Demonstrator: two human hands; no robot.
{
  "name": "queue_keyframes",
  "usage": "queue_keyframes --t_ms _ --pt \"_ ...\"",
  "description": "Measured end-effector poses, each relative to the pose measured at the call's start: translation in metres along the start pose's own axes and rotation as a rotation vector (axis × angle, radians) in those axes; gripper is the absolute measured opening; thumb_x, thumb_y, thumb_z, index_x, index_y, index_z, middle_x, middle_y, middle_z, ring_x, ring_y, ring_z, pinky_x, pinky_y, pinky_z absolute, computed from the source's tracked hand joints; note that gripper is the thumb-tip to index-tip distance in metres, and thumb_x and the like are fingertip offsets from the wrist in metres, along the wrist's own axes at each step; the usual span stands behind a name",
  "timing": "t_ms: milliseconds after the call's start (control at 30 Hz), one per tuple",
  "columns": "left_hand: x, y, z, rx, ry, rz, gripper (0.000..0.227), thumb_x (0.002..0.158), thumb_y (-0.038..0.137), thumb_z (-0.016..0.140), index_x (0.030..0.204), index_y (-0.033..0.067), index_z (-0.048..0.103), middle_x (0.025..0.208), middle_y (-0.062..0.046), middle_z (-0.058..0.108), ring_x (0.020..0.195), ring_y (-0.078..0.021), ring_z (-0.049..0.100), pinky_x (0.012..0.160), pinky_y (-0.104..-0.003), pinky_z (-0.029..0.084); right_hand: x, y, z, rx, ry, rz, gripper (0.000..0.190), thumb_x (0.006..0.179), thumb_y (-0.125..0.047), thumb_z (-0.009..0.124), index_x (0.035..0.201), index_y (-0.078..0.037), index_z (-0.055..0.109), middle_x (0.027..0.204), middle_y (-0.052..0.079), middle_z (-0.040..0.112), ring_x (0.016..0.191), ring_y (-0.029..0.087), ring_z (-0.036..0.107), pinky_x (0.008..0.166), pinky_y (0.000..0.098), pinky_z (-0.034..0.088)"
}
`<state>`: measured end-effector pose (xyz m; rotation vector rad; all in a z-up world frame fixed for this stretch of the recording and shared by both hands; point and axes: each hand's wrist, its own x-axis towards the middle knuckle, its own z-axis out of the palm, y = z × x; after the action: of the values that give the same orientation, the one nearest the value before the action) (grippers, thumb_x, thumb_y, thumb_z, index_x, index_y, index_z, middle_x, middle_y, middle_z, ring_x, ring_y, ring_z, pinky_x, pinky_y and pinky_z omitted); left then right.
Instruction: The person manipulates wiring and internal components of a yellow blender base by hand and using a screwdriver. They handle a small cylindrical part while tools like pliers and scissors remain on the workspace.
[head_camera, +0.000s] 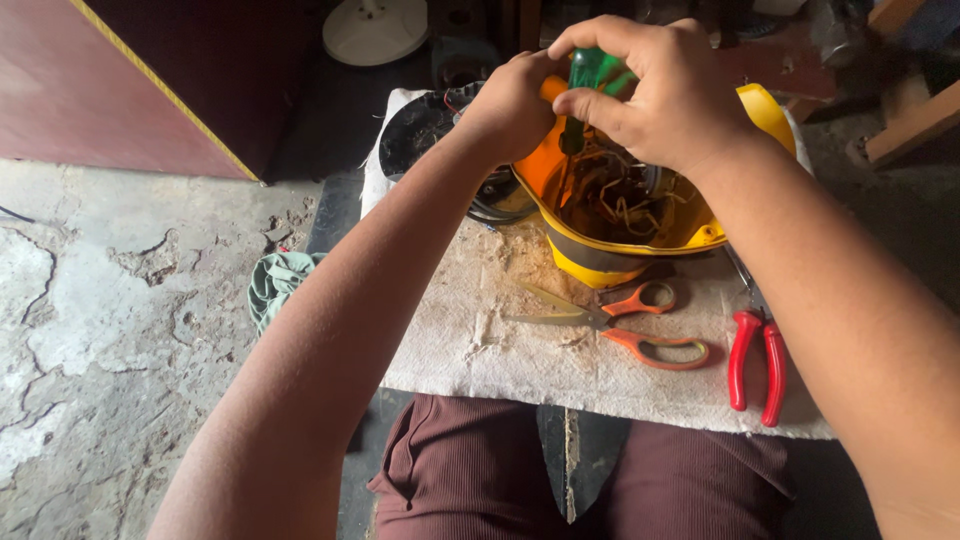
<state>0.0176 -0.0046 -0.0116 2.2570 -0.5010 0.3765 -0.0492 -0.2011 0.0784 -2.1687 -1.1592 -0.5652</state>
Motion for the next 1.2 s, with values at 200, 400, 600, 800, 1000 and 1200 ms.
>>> queue_keyframes --t_ms 200,400,600,800,1000,1200 --pt "-0.003 0.0 -0.003 -0.001 -0.016 0.003 0.047 0.079 -0.004 0.061 0.124 0.006 0.065 0.121 -0.016 0.064 0.116 -0.0342 0.064 0.098 -0.039 0.053 -0.005 0.013 0.001 0.171 0.014 -0.143 0.019 0.103 -0.001 0.072 0.123 -0.002 0.069 0.109 0.011 0.075 0.104 0.019 0.074 0.091 0.0316 0.059" --pt "-0.004 0.003 -0.005 -0.059 0.047 0.081 0.047 0.079 -0.002 0.067 0.125 0.0083 0.066 0.12 -0.016 0.066 0.114 -0.0351 0.066 0.096 -0.039 0.054 -0.002 0.011 -0.003 0.127 -0.021 0.032 0.022 0.096 -0.014 0.085 0.113 -0.006 0.072 0.098 0.007 0.074 0.089 0.016 0.073 0.081 0.0318 0.058" --pt "-0.008 0.003 -0.007 0.018 0.033 0.091 0.047 0.076 0.009 0.082 0.12 0.0066 0.067 0.113 -0.017 0.069 0.109 -0.0363 0.067 0.092 -0.042 0.054 0.013 -0.003 -0.004 -0.134 -0.062 -0.062 0.035 0.086 -0.028 0.093 0.103 -0.005 0.073 0.092 0.014 0.071 0.087 0.03 0.069 0.08 0.042 0.054" --pt "-0.003 0.002 -0.002 -0.127 0.011 -0.039 0.043 0.075 0.007 0.076 0.118 0.0077 0.068 0.106 -0.013 0.076 0.102 -0.0288 0.074 0.087 -0.039 0.057 0.03 0.007 -0.002 -0.142 -0.373 0.056 0.019 0.08 -0.013 0.079 0.096 -0.009 0.071 0.094 0.012 0.073 0.088 0.028 0.07 0.082 0.0413 0.055" --pt "-0.002 0.004 -0.003 -0.151 -0.001 -0.097 0.024 0.087 0.01 0.063 0.11 0.0057 0.067 0.096 -0.012 0.075 0.091 -0.0249 0.073 0.082 -0.036 0.056 0.035 0.035 0.007 0.558 -0.415 0.235 0.017 0.092 -0.009 0.066 0.106 -0.005 0.056 0.101 0.007 0.073 0.104 0.017 0.07 0.097 0.0358 0.055" --pt "-0.006 0.007 0.001 -0.379 0.248 -0.24 0.029 0.078 0.003 0.054 0.1 0.0052 0.073 0.089 -0.011 0.076 0.083 -0.0202 0.072 0.077 -0.033 0.056 0.03 -0.006 -0.002 -0.034 -0.351 0.231 0.026 0.093 -0.018 0.073 0.114 -0.007 0.065 0.107 0.017 0.072 0.101 0.032 0.068 0.086 0.0437 0.052"
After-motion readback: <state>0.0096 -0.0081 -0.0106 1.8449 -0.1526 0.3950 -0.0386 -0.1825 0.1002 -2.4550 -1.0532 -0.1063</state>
